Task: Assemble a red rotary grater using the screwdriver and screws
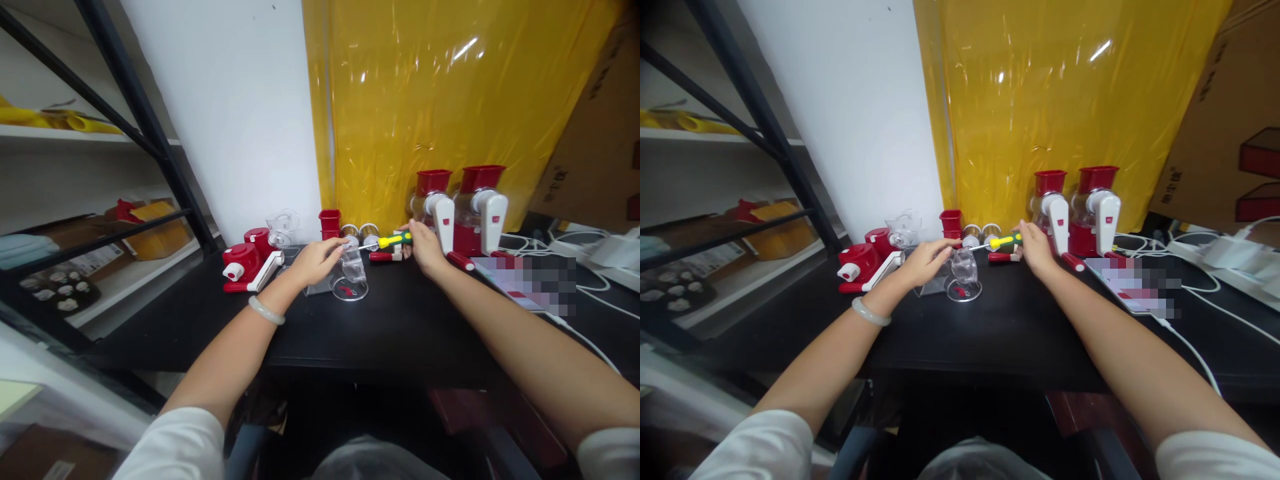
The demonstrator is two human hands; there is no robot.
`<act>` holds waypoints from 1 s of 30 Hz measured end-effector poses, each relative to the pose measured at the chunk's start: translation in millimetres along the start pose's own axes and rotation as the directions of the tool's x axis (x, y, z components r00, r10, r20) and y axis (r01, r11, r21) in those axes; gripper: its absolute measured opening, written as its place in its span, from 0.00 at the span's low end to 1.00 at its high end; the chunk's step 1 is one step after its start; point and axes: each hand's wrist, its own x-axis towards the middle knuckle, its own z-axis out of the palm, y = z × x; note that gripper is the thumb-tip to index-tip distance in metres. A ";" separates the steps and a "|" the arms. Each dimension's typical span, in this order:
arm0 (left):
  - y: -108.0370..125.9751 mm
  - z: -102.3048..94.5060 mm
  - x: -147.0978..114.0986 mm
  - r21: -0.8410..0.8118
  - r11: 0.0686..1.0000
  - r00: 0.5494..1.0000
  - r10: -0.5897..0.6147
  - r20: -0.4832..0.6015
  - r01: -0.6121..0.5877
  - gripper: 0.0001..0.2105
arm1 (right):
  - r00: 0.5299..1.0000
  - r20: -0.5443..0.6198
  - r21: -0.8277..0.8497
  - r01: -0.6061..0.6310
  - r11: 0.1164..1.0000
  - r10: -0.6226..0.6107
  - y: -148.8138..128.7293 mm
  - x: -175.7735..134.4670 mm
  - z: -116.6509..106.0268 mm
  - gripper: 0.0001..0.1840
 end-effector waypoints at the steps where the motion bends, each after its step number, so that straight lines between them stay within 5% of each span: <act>1: 0.1 0.0 0.1 0.003 1.000 1.000 0.003 -0.001 -0.003 0.16 | 1.000 -0.005 0.002 -0.006 1.000 0.006 -0.6 -0.4 0.0 0.22; 7: 3.7 -2.6 0.2 0.020 1.000 1.000 0.003 0.025 -0.004 0.18 | 0.997 -0.016 0.106 -0.078 0.991 0.080 -6.1 -0.7 1.5 0.08; 13: 7.3 -4.7 -0.6 0.081 0.995 0.997 0.047 0.060 -0.051 0.20 | 0.995 -0.031 0.110 -0.088 0.990 0.092 -8.9 -0.9 2.9 0.07; 21: 12.6 -5.3 0.2 0.219 0.971 0.993 0.085 0.082 -0.101 0.21 | 1.000 -0.014 -0.018 0.011 1.000 -0.012 0.3 0.9 0.6 0.22; 30: 14.4 -4.4 -0.4 0.269 0.956 0.991 0.098 0.096 -0.121 0.21 | 0.994 -0.058 0.104 -0.088 0.991 0.094 -10.7 -0.5 6.4 0.07</act>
